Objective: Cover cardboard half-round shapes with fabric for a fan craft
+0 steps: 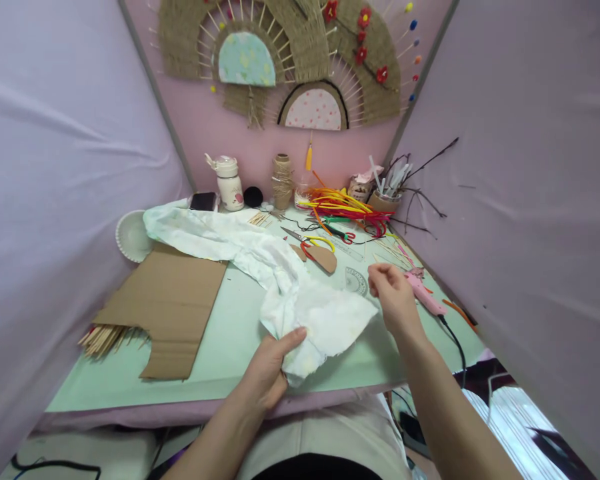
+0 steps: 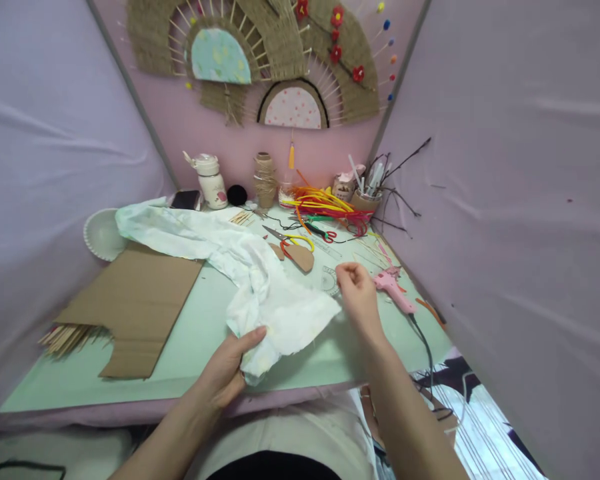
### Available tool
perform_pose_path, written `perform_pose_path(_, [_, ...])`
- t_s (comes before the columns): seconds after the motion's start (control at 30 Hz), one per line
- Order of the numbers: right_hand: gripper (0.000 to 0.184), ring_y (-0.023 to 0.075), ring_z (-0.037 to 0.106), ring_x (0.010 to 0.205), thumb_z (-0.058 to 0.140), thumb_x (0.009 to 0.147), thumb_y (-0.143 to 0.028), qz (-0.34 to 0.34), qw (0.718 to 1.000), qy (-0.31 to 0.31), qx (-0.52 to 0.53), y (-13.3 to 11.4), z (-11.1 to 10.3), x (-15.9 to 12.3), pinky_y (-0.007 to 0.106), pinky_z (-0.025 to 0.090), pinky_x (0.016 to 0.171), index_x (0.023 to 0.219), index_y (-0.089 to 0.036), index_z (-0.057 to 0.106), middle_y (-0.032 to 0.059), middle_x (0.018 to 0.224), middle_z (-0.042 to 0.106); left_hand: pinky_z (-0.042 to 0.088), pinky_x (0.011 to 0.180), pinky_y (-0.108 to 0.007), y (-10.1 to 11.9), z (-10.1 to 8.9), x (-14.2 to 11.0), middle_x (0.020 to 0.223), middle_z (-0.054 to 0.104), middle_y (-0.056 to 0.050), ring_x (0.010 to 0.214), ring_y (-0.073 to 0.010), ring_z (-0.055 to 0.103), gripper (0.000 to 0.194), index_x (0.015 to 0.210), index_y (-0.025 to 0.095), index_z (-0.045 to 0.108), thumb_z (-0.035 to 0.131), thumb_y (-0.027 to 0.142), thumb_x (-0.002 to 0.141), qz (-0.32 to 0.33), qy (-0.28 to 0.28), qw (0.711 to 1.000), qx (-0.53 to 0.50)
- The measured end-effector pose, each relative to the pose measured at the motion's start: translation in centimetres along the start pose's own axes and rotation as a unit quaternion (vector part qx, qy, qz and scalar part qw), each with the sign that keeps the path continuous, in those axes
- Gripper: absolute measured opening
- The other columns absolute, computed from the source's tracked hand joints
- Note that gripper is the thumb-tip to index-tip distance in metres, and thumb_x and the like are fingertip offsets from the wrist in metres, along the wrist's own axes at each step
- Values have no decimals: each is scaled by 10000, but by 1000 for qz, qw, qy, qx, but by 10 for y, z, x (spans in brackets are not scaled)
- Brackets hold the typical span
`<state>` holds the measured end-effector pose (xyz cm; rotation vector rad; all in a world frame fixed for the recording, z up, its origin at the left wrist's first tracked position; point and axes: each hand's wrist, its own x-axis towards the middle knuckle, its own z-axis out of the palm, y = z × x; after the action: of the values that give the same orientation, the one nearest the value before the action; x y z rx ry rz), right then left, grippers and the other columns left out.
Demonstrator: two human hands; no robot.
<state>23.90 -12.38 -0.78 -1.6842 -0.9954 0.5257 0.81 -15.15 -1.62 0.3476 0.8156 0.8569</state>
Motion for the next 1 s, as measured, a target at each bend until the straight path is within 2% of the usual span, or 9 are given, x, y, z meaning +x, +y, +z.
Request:
perform_pose_path(0.17, [336, 207, 599, 809, 685, 727, -415, -31, 990, -50, -130, -11, 30, 56, 308, 421, 730, 962, -192, 596, 64, 895, 666, 573, 904, -354, -1, 0, 1, 1070, 748, -148, 1046, -298, 695, 607, 1293, 128, 589, 786, 111, 718, -19, 14, 1000, -2])
perform_pose_path(0.37, [473, 254, 627, 861, 817, 604, -363, -4, 964, -113, -241, -10, 70, 82, 305, 419, 683, 974, -180, 586, 97, 934, 691, 571, 911, -352, -1, -4, 5, 1057, 753, -139, 1065, -297, 687, 639, 1301, 150, 579, 795, 95, 703, -9, 12, 1000, -12])
perform_pose_path(0.47, [412, 205, 637, 776, 766, 677, -343, 10, 956, -131, -263, -5, 61, 91, 274, 421, 629, 1010, -180, 586, 62, 901, 701, 572, 915, -353, -2, -8, 7, 1095, 742, -142, 1070, -300, 684, 668, 1328, 157, 557, 796, 108, 707, -11, 1, 1000, -28])
perform_pose_path(0.57, [343, 189, 647, 738, 717, 739, -400, 22, 948, -132, -290, -3, 35, 100, 263, 433, 604, 979, -179, 610, 47, 869, 708, 574, 914, -359, -2, -10, 8, 1116, 735, -147, 1066, -303, 686, 663, 1330, 151, 553, 792, 108, 713, -15, -7, 999, -36])
perform_pose_path(0.67, [396, 248, 658, 865, 679, 781, -401, 22, 934, -86, -347, -5, 10, 106, 303, 459, 672, 1065, -136, 604, 125, 990, 699, 579, 900, -351, -1, -10, 6, 1117, 730, -165, 1065, -304, 686, 621, 1299, 106, 567, 793, 125, 722, -20, -6, 999, -34])
perform_pose_path(0.73, [444, 294, 624, 1021, 644, 820, -374, 1, 922, -56, -384, -9, 8, 107, 340, 461, 770, 1160, -99, 569, 195, 1136, 651, 582, 890, -349, -1, -10, 5, 1121, 727, -173, 1064, -306, 686, 605, 1278, 83, 575, 799, 136, 719, -21, -6, 999, -29])
perform_pose_path(0.8, [415, 279, 590, 1108, 605, 868, -346, -42, 911, -70, -404, -14, 19, 108, 338, 447, 863, 1206, -110, 556, 185, 1204, 625, 584, 883, -354, -2, -10, 4, 1118, 729, -171, 1059, -308, 688, 608, 1267, 80, 579, 810, 142, 708, -21, -9, 999, -26])
perform_pose_path(0.87, [333, 228, 604, 1084, 588, 905, -327, -85, 898, -125, -413, -19, 41, 110, 323, 450, 908, 1186, -149, 585, 123, 1166, 652, 585, 878, -362, -3, -11, 4, 1092, 739, -163, 1052, -310, 691, 620, 1258, 85, 585, 826, 152, 690, -19, -11, 999, -25])
perform_pose_path(1.0, [300, 208, 627, 1019, 592, 936, -349, -112, 856, -225, -453, -33, 90, 118, 415, 522, 884, 1170, -162, 605, 81, 1172, 633, 583, 874, -367, -4, -11, 5, 1026, 758, -146, 1038, -317, 696, 707, 1245, 99, 595, 886, 176, 605, -11, -21, 999, -23])
